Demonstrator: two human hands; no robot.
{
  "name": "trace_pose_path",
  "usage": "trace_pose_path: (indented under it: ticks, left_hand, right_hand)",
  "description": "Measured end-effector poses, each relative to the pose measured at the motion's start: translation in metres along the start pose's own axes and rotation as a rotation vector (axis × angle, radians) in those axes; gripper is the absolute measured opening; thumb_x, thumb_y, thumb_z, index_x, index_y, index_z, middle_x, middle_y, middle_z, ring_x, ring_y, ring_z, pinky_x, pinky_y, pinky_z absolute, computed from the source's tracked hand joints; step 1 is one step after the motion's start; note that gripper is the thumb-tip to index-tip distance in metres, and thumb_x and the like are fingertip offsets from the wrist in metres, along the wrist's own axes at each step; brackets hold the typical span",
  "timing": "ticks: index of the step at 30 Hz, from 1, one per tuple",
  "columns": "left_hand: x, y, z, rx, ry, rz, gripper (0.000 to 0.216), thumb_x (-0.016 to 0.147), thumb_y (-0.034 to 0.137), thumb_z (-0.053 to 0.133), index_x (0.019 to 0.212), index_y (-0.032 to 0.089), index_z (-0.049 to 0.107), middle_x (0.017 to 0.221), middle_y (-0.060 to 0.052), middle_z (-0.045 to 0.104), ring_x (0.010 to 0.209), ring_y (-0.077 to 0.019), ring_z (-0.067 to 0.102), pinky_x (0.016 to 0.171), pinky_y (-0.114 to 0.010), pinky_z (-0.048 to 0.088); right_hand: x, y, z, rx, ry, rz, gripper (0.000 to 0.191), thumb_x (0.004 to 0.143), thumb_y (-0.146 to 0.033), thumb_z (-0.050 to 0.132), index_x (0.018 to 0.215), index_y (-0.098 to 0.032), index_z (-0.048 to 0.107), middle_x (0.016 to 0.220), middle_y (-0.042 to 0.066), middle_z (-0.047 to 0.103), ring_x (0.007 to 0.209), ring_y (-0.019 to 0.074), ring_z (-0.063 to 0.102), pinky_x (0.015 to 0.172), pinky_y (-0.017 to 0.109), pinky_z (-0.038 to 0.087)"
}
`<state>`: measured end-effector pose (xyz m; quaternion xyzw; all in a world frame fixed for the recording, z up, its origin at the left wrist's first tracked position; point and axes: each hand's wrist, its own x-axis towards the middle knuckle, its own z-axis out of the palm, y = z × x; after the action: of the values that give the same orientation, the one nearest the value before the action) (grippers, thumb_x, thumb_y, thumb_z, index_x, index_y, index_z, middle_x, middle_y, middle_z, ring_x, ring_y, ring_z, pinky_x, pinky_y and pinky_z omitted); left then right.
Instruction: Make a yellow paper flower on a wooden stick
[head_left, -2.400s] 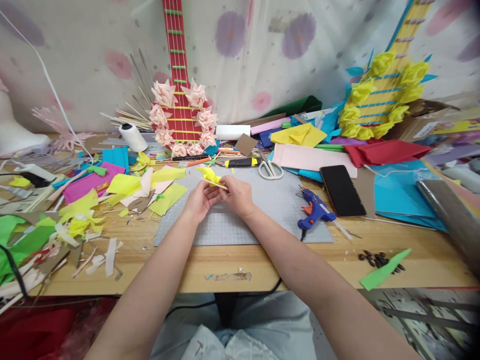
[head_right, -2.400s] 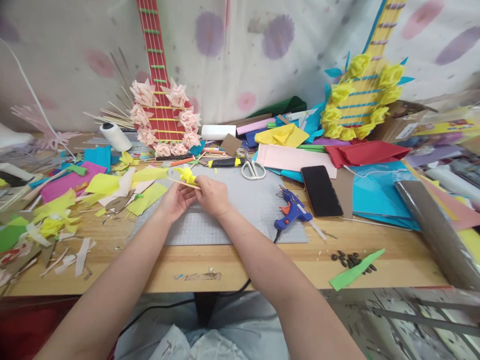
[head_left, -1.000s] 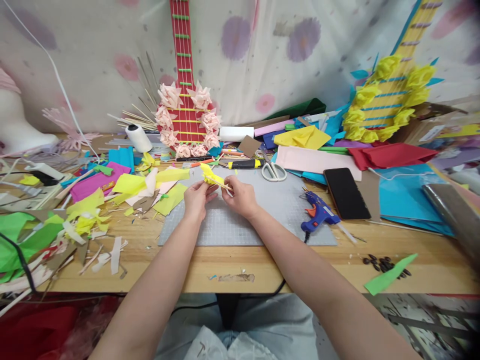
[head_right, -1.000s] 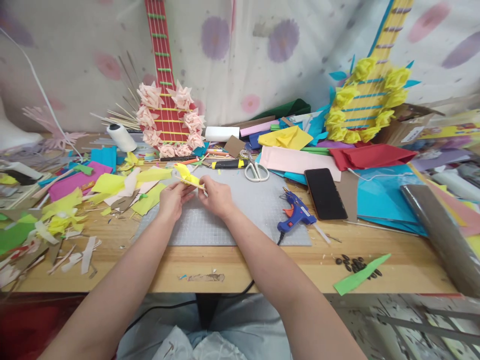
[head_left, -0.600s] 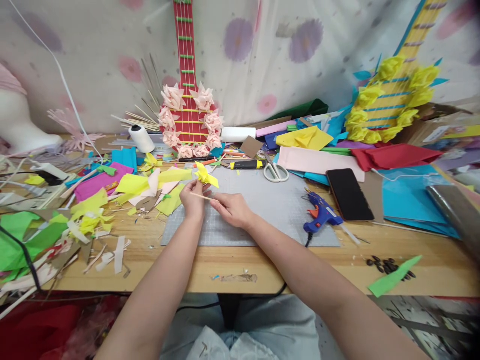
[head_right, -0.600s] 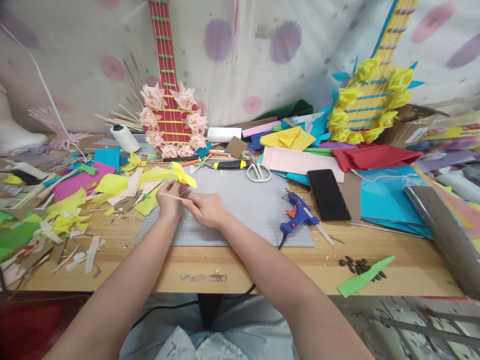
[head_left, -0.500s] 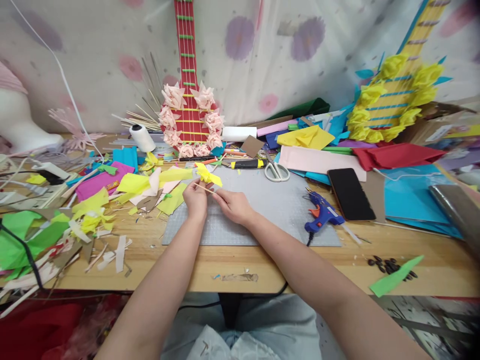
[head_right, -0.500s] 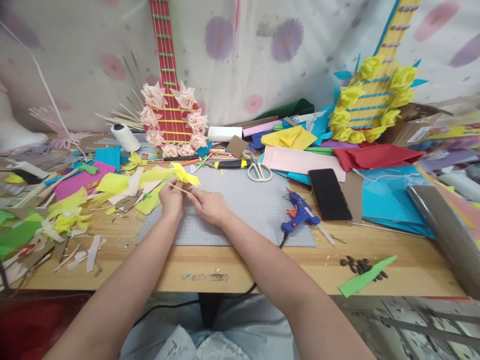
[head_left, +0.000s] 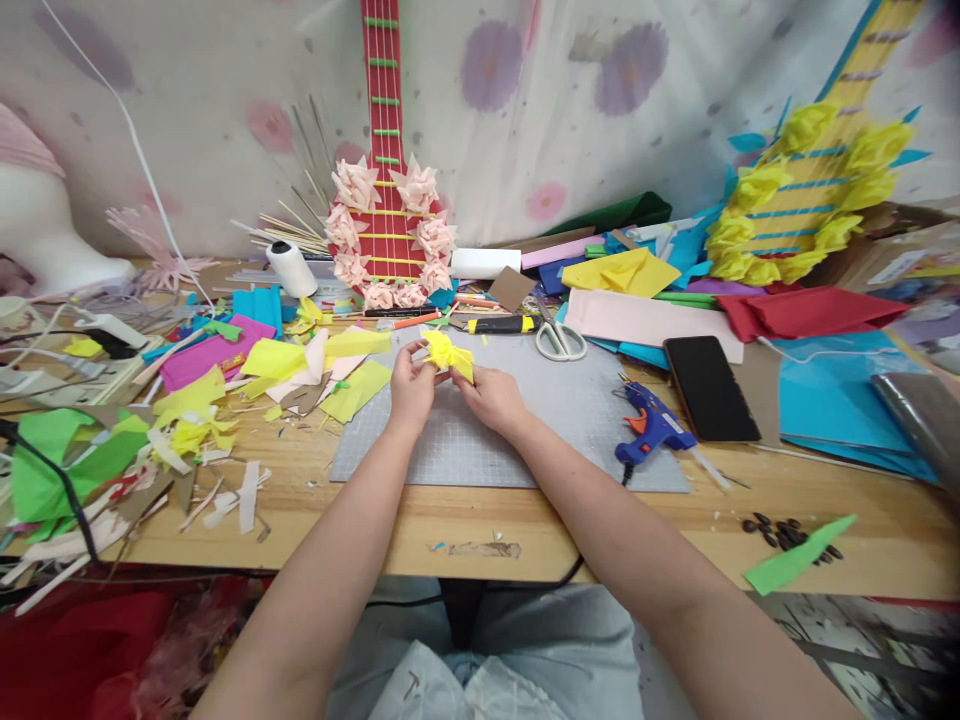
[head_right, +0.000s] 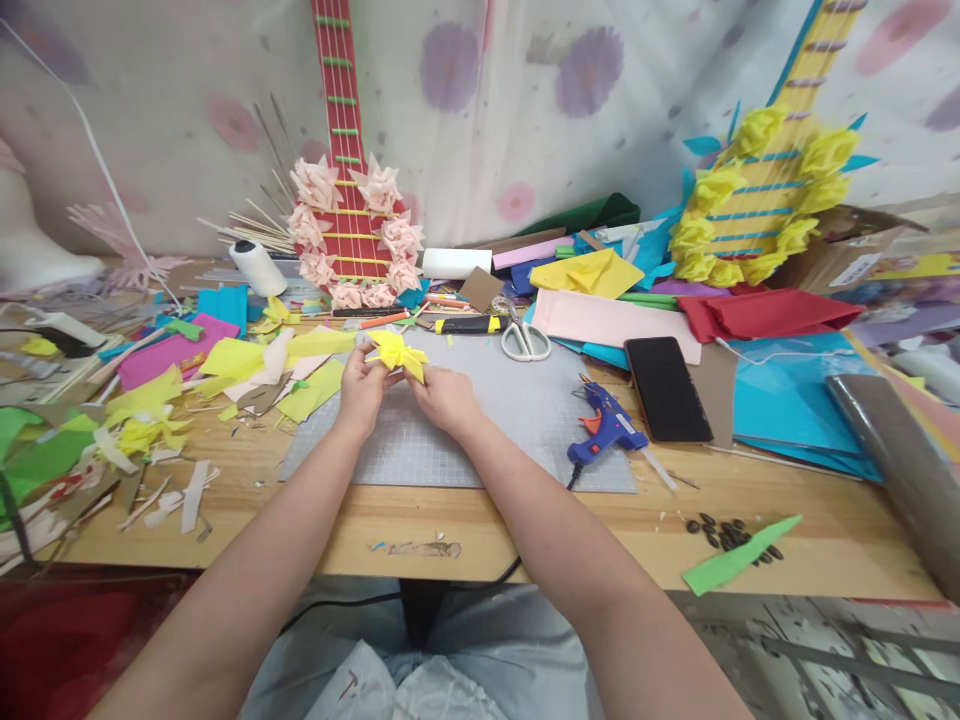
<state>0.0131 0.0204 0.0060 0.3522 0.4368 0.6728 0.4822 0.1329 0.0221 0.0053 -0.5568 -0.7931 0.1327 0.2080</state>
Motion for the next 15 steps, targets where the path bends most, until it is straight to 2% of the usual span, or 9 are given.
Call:
trace_pose_path:
  ticks: [8,15]
  left_hand:
    - [-0.0001,0.0057,-0.0035,-0.072,-0.087,-0.043,0.033,0.061,0.017,0.058,0.09,0.018,0.042,0.07,0.0,0.065,0.078,-0.0175,0.065,0.079,-0.04,0.05]
    - [0.0,0.0082,-0.0041,-0.131,-0.179,-0.075,0.029,0.065,0.025,0.059,0.088,0.019,0.043,0.081,-0.004,0.066,0.091,-0.02,0.062,0.084,-0.042,0.047]
  right_hand:
    - [0.0042,0.0099,0.0027,0.11,0.042,-0.02,0.043,0.084,-0.048,0.037,0.082,-0.02,0.069,0.074,0.004,0.068,0.065,0.0147,0.058,0.054,0.022,0.031]
    - [0.0063,0.0107,0.0015,0.244,0.018,0.08,0.038,0.082,-0.044,0.04,0.081,-0.021,0.07,0.072,0.003,0.068,0.065,0.0148,0.057,0.058,0.023,0.035]
